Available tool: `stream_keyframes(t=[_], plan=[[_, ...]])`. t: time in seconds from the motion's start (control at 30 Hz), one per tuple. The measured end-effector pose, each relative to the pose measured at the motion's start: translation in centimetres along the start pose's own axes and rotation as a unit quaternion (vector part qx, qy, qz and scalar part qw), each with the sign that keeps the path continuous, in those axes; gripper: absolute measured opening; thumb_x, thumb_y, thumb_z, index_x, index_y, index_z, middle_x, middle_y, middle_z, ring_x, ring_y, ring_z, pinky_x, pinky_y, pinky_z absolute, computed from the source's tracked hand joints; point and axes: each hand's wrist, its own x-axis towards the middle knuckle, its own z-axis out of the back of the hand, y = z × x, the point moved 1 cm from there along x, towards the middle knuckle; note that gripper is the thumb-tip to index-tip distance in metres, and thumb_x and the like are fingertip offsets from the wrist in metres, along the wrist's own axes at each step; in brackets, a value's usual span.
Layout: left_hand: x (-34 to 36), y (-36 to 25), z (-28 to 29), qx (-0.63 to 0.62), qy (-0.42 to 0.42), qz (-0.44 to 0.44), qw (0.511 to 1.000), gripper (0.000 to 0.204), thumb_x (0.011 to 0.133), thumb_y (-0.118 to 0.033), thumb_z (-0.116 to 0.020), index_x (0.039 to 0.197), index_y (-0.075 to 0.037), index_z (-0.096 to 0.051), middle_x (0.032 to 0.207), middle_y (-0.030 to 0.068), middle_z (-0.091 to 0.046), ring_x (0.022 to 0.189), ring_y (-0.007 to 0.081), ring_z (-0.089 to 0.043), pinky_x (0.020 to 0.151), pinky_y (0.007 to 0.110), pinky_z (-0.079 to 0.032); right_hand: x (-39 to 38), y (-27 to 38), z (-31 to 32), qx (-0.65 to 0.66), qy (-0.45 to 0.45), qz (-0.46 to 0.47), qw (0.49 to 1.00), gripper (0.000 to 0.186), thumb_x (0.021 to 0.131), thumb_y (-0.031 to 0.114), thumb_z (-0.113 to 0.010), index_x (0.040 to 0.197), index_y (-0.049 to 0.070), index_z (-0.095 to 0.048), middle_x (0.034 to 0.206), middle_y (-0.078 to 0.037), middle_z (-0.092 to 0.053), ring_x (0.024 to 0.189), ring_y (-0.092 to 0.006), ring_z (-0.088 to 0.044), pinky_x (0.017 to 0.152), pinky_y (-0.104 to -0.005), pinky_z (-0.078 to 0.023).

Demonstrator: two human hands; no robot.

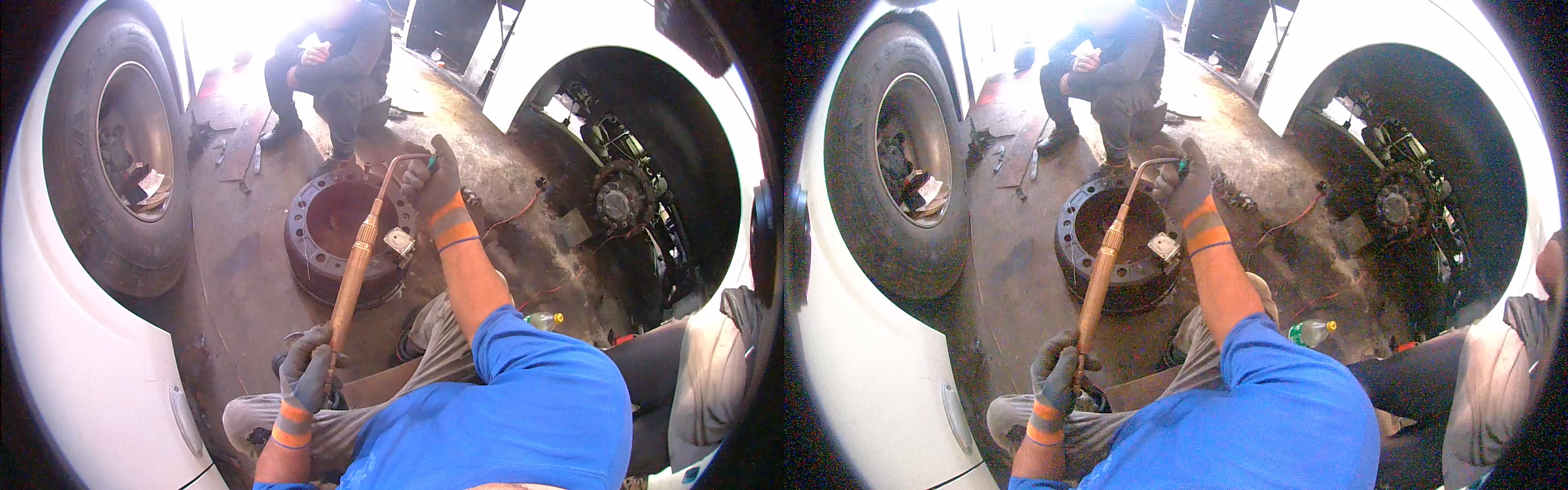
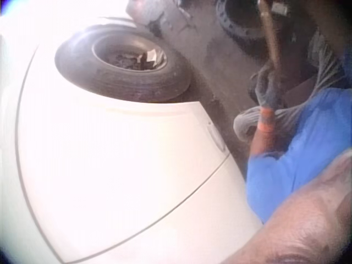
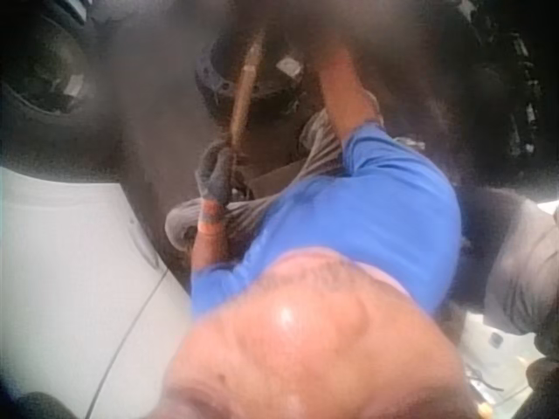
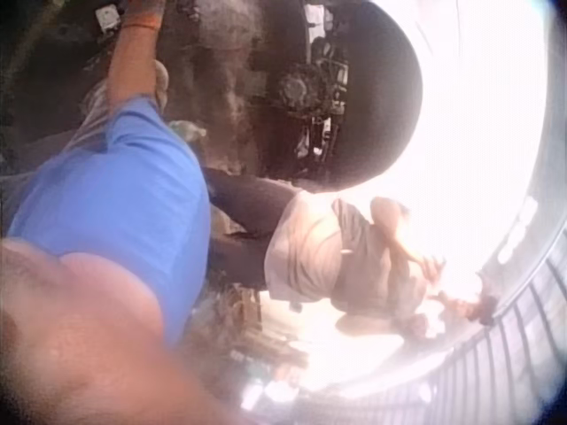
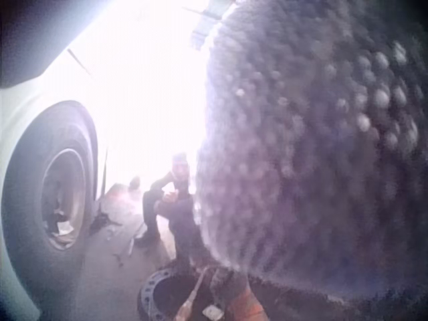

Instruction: The person welds a metal part using a welding torch, then uses pliers to adjust the part. The person also picks up a plastic bottle and places it on the floor.

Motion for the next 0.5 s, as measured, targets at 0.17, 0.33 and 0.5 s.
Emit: stream_keyframes(t=[0.17,0.33,0.5], plan=[[0.1,-0.4,0.3,0.019,-0.022,0.042,0.999,0.032,0.095,-0.016,-0.051,0.121,0.003,-0.052,0.091,0.0128,-0.063,0.072,0.0197,-0.067,0.046,0.026,-0.055,-3.4,-7.0,1.8,0.025,-0.016,-0.047,0.998,0.028,0.094,0.031,-0.049,0.096,0.006,-0.061,0.069,0.000,-0.049,0.061,-0.0134,-0.049,0.052,-0.0281,-0.042],[0.3,-0.7,-0.2,-0.024,-0.022,0.057,0.998,0.029,0.096,-0.012,-0.050,0.121,0.001,-0.055,0.083,0.0041,-0.061,0.063,0.0081,-0.058,0.050,0.015,-0.042,-12.7,-18.1,2.7,-0.051,0.074,-0.342,0.935,0.033,0.093,0.040,-0.052,0.105,0.010,-0.060,0.075,0.001,-0.055,0.058,-0.0080,-0.051,0.043,-0.0234,-0.041],[-0.3,-2.7,-1.2,-0.046,-0.030,0.031,0.998,0.028,0.096,-0.013,-0.051,0.119,0.002,-0.056,0.078,0.0003,-0.058,0.063,0.0057,-0.054,0.054,0.018,-0.040,-14.8,-20.2,-2.5,0.114,0.173,-0.434,0.877,0.038,0.095,0.041,-0.051,0.117,0.010,-0.056,0.075,0.001,-0.057,0.057,-0.0066,-0.054,0.038,-0.0167,-0.040]])
